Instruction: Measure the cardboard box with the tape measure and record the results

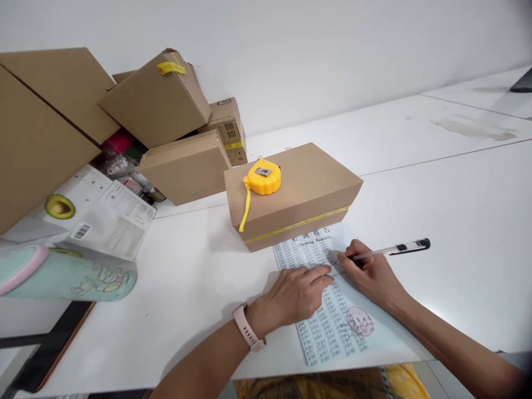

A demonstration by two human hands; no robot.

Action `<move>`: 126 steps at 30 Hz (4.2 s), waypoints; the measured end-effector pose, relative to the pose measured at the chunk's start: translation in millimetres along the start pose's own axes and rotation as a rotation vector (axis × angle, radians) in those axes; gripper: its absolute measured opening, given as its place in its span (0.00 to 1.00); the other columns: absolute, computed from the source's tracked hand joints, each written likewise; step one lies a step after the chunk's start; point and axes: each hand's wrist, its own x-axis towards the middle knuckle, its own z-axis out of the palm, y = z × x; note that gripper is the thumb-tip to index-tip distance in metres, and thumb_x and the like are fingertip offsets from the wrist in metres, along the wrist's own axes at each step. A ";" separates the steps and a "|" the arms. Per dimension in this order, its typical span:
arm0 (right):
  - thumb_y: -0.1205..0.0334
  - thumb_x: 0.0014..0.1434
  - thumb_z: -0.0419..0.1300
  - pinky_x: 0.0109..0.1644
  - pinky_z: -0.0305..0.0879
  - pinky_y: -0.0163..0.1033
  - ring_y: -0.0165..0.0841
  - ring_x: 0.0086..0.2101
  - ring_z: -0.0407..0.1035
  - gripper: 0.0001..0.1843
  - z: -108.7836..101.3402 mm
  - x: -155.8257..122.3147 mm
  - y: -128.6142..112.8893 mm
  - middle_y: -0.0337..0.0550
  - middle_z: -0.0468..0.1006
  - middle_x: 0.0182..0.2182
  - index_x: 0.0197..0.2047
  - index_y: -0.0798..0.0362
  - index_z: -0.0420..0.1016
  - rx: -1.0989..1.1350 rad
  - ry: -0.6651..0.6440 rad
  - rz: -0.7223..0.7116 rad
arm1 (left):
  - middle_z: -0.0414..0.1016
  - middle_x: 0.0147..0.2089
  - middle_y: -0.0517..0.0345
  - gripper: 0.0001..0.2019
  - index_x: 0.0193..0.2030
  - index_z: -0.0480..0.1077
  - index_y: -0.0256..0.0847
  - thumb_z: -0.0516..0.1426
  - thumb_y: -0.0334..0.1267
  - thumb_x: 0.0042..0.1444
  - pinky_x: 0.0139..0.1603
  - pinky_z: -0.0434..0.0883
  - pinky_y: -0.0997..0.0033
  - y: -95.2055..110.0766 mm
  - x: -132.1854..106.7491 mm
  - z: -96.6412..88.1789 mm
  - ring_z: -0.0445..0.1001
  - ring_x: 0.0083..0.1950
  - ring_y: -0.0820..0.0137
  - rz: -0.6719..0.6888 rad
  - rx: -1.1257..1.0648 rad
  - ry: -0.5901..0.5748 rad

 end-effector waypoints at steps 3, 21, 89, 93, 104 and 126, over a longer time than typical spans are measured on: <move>0.54 0.61 0.57 0.25 0.49 0.36 0.28 0.22 0.51 0.15 0.4 0.6 0.5 0.31 0.57 0.20 0.26 0.48 0.58 0.001 0.014 0.011 | 0.69 0.66 0.63 0.19 0.56 0.69 0.43 0.49 0.27 0.60 0.42 0.79 0.64 -0.4 -0.1 0.5 0.78 0.47 0.66 0.000 0.005 0.004; 0.55 0.61 0.57 0.23 0.50 0.35 0.28 0.22 0.51 0.15 -1.6 0.6 -1.0 0.32 0.58 0.18 0.26 0.48 0.58 -0.039 0.047 0.008 | 0.68 0.66 0.63 0.19 0.56 0.68 0.43 0.50 0.27 0.59 0.41 0.78 0.64 -1.0 -1.4 1.2 0.78 0.46 0.67 0.000 0.010 0.006; 0.34 0.62 0.51 0.33 0.66 0.39 0.33 0.32 0.67 0.29 -57.7 11.0 -135.1 0.45 0.74 0.33 0.35 0.52 0.77 0.688 -0.369 -0.005 | 0.77 0.47 0.48 0.23 0.51 0.67 0.37 0.58 0.51 0.55 0.33 0.71 0.69 50.8 28.8 -150.6 0.77 0.43 0.61 -0.536 -1.130 0.556; 0.33 0.57 0.57 0.29 0.60 0.36 0.31 0.30 0.63 0.28 -54.2 25.7 -142.8 0.41 0.70 0.28 0.28 0.52 0.72 0.664 -0.452 0.028 | 0.77 0.47 0.48 0.23 0.51 0.68 0.37 0.59 0.52 0.55 0.33 0.71 0.69 44.9 20.9 -154.1 0.77 0.42 0.61 -0.519 -1.141 0.552; 0.47 0.57 0.64 0.38 0.63 0.37 0.32 0.34 0.66 0.17 -99.3 157.5 -111.2 0.42 0.72 0.30 0.27 0.51 0.70 0.548 -0.045 0.124 | 0.78 0.32 0.55 0.21 0.44 0.73 0.36 0.59 0.51 0.52 0.23 0.68 0.77 -71.2 -38.2 -209.1 0.70 0.23 0.74 -0.823 -1.042 0.797; 0.37 0.49 0.66 0.37 0.69 0.45 0.45 0.39 0.74 0.24 -52.8 178.6 -87.3 0.52 0.80 0.40 0.34 0.49 0.71 0.149 -0.054 0.267 | 0.74 0.27 0.55 0.18 0.39 0.73 0.34 0.54 0.49 0.59 0.19 0.63 0.78 -121.2 -45.5 -187.4 0.68 0.19 0.75 -0.928 -1.123 0.654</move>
